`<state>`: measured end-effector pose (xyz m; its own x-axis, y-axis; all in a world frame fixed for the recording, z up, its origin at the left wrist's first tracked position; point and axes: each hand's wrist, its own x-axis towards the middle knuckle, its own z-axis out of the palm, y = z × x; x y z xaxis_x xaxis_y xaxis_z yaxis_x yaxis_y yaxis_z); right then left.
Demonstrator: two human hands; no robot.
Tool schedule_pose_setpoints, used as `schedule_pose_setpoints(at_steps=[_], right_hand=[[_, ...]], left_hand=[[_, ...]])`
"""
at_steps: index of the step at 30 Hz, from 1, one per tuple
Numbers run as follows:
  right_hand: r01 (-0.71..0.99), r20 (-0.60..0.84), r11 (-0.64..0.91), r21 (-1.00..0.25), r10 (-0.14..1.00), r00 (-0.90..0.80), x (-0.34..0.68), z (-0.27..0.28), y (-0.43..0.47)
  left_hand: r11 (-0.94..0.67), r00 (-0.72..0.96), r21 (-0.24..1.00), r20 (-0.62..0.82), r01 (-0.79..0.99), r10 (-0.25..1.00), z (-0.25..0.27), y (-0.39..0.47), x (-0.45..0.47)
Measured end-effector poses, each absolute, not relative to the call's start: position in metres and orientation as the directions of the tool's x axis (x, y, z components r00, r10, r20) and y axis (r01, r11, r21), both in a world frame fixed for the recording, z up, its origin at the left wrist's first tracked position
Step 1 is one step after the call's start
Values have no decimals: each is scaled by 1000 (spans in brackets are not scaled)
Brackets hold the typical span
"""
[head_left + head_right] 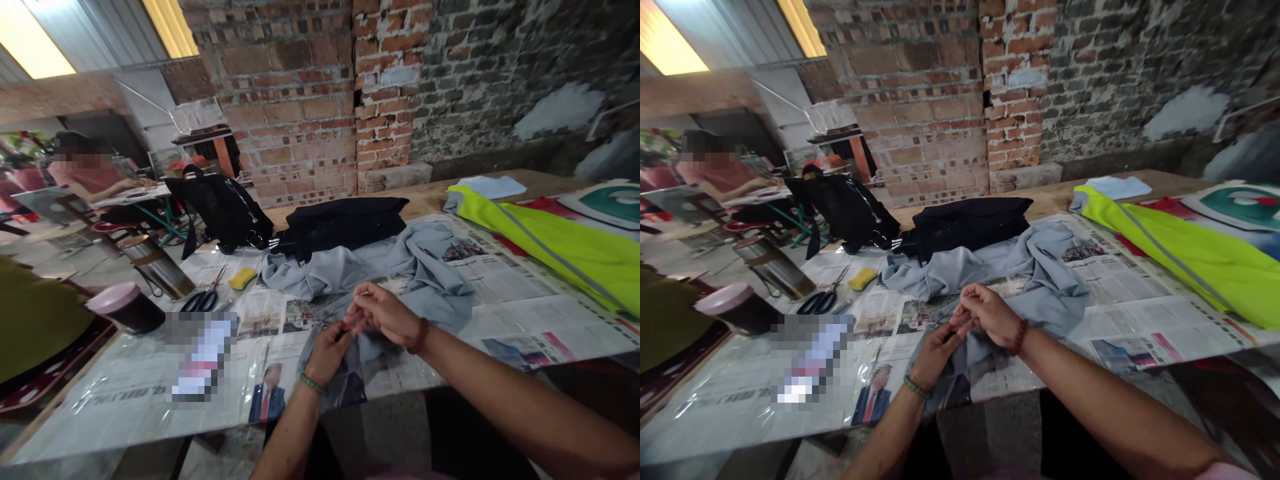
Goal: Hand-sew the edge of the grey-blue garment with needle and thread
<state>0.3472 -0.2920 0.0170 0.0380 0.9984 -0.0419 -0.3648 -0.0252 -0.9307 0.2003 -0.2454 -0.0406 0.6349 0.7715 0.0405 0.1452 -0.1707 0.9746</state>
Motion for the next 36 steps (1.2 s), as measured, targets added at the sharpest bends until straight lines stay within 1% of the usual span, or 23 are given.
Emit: schedule_pose_setpoints(at_steps=[2, 4, 10, 17, 22, 30, 33, 36], right_hand=[[-474, -105, -71, -878, 993, 46, 355, 22, -284], [-498, -118, -65, -865, 990, 77, 364, 26, -277], [-436, -87, 5, -900, 978, 190, 390, 40, -262], [-369, -9, 120, -922, 944, 331, 423, 62, -250], [-330, 39, 178, -927, 921, 386, 441, 75, -246], [-304, 114, 259, -917, 899, 423, 457, 91, -244], [-309, 115, 247, -918, 914, 388, 455, 92, -247], [-323, 97, 204, -924, 943, 318, 440, 85, -259]], left_hand=[[-161, 617, 970, 16, 181, 787, -40, -245, 200], [-152, 606, 967, -3, 205, 795, -40, -245, 199], [-141, 592, 962, -26, 235, 805, -40, -245, 199], [-159, 597, 963, -1, 216, 802, -40, -244, 199], [-133, 589, 965, -25, 224, 808, -42, -243, 199], [-121, 581, 971, -23, 207, 814, -38, -244, 200], [-127, 575, 971, -12, 201, 818, -37, -245, 200], [-134, 573, 971, -5, 200, 820, -38, -245, 200]])
